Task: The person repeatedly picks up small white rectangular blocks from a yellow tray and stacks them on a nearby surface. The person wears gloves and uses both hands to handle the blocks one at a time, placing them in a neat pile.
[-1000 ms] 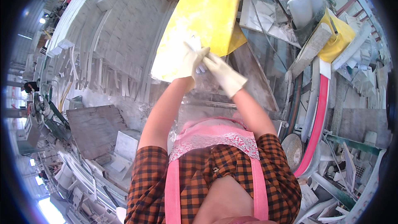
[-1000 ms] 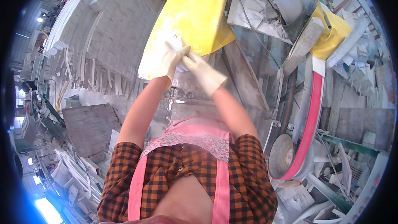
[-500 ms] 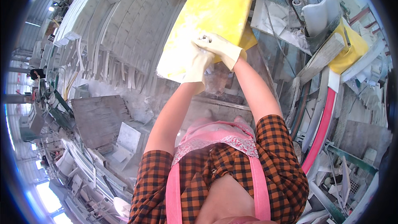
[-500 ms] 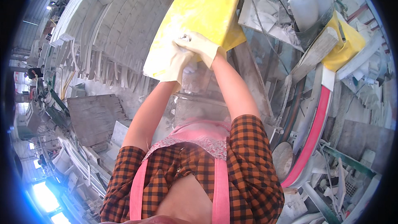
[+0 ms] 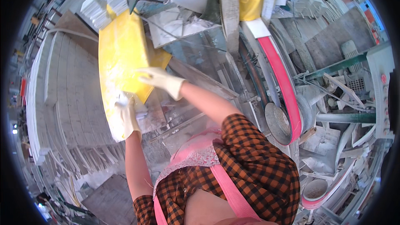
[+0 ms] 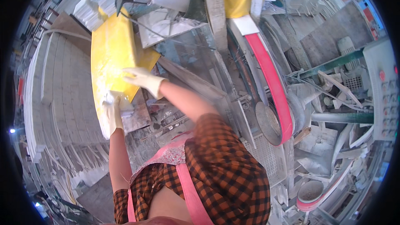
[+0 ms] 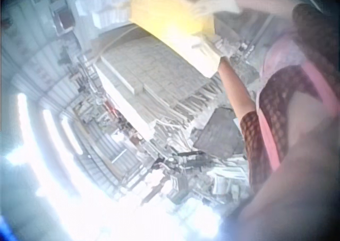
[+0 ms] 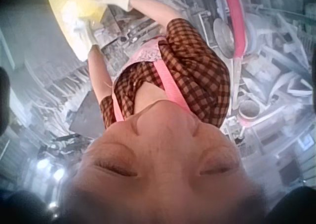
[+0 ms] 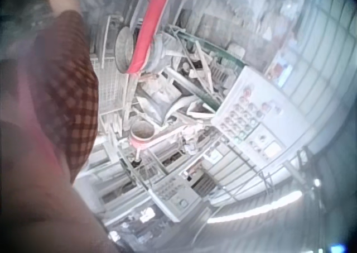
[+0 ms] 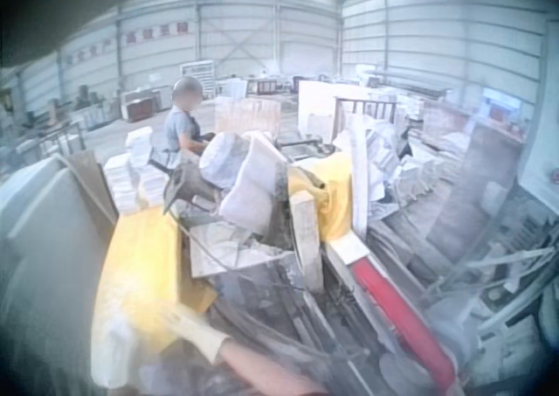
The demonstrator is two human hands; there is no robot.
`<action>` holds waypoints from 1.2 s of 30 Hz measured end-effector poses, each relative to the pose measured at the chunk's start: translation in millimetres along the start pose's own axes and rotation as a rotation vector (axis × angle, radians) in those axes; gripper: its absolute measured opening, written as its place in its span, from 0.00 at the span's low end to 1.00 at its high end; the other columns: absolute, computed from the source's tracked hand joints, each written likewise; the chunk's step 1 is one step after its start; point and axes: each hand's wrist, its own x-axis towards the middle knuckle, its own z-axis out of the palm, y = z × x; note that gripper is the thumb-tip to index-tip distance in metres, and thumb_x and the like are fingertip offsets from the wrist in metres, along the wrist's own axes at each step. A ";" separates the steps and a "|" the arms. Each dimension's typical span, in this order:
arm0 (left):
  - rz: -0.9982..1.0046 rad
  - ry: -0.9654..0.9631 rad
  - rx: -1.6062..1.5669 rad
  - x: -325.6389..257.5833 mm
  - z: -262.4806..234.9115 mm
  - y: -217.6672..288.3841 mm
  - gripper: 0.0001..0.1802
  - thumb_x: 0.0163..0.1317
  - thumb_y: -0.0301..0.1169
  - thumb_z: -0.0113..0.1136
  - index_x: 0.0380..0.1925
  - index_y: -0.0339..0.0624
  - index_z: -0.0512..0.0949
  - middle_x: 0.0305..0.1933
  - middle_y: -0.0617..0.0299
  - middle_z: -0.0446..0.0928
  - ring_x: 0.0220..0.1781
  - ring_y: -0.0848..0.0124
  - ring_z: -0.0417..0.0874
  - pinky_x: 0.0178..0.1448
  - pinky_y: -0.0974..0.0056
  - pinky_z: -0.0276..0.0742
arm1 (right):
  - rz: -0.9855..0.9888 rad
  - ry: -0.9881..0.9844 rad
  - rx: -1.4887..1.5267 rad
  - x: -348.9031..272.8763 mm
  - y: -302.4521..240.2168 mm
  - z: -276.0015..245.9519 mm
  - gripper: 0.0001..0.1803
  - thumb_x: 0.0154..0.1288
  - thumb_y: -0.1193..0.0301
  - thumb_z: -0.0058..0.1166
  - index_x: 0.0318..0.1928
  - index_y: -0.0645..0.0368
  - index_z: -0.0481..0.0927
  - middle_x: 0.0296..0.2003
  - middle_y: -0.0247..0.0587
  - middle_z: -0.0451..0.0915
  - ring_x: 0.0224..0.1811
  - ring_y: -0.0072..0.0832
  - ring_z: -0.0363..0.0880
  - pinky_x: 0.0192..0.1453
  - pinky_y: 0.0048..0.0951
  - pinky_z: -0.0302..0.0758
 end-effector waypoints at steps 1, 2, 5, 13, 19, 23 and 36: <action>-0.001 0.019 0.118 1.5 -0.6 -0.6 0.45 0.61 0.42 0.69 0.72 0.29 0.63 0.69 0.37 0.73 0.70 0.49 0.75 0.74 0.53 0.69 | 0.098 0.062 -0.009 -14.0 9.2 -35.0 0.26 0.77 0.58 0.55 0.67 0.59 0.77 0.65 0.49 0.80 0.69 0.38 0.77 0.71 0.34 0.73; 0.001 -0.003 0.104 2.2 -0.9 -0.8 0.44 0.62 0.42 0.69 0.72 0.28 0.63 0.68 0.37 0.74 0.68 0.49 0.76 0.72 0.53 0.70 | 0.025 0.174 -0.082 -31.5 19.3 -74.1 0.24 0.76 0.58 0.54 0.63 0.61 0.80 0.60 0.51 0.83 0.64 0.41 0.81 0.67 0.37 0.75; 0.026 -0.053 0.004 0.2 -3.7 3.8 0.42 0.63 0.40 0.67 0.71 0.25 0.64 0.65 0.35 0.75 0.64 0.49 0.80 0.68 0.54 0.74 | 0.066 0.541 -0.270 -79.4 41.2 -194.2 0.22 0.75 0.58 0.48 0.52 0.61 0.86 0.53 0.55 0.85 0.58 0.48 0.84 0.59 0.40 0.79; -0.079 -0.119 -0.141 -24.0 -9.5 34.7 0.40 0.68 0.39 0.62 0.74 0.30 0.60 0.66 0.41 0.74 0.64 0.54 0.79 0.66 0.56 0.76 | 0.308 0.863 -1.432 -147.2 60.4 -396.9 0.29 0.64 0.45 0.60 0.50 0.59 0.84 0.47 0.47 0.83 0.55 0.45 0.78 0.61 0.47 0.71; -0.145 -0.057 -0.190 -26.4 -4.5 37.3 0.40 0.68 0.39 0.62 0.75 0.33 0.60 0.70 0.45 0.70 0.69 0.55 0.74 0.72 0.55 0.71 | 0.490 0.921 -1.395 -117.9 82.9 -425.2 0.37 0.53 0.37 0.68 0.49 0.56 0.82 0.49 0.42 0.81 0.58 0.40 0.76 0.64 0.44 0.68; -0.163 -0.036 -0.183 -26.3 -2.9 35.3 0.38 0.68 0.39 0.63 0.74 0.35 0.62 0.69 0.47 0.71 0.68 0.56 0.75 0.71 0.55 0.72 | 0.532 0.957 -1.348 -102.0 83.0 -427.7 0.36 0.48 0.41 0.74 0.47 0.56 0.81 0.48 0.43 0.82 0.57 0.39 0.76 0.62 0.43 0.69; -0.150 -0.010 -0.236 -28.0 -2.6 32.2 0.38 0.67 0.38 0.64 0.74 0.37 0.62 0.68 0.48 0.71 0.66 0.57 0.76 0.70 0.55 0.72 | 0.713 0.878 -1.170 -105.5 48.9 -430.2 0.44 0.46 0.45 0.77 0.55 0.63 0.76 0.54 0.50 0.84 0.58 0.44 0.81 0.66 0.43 0.74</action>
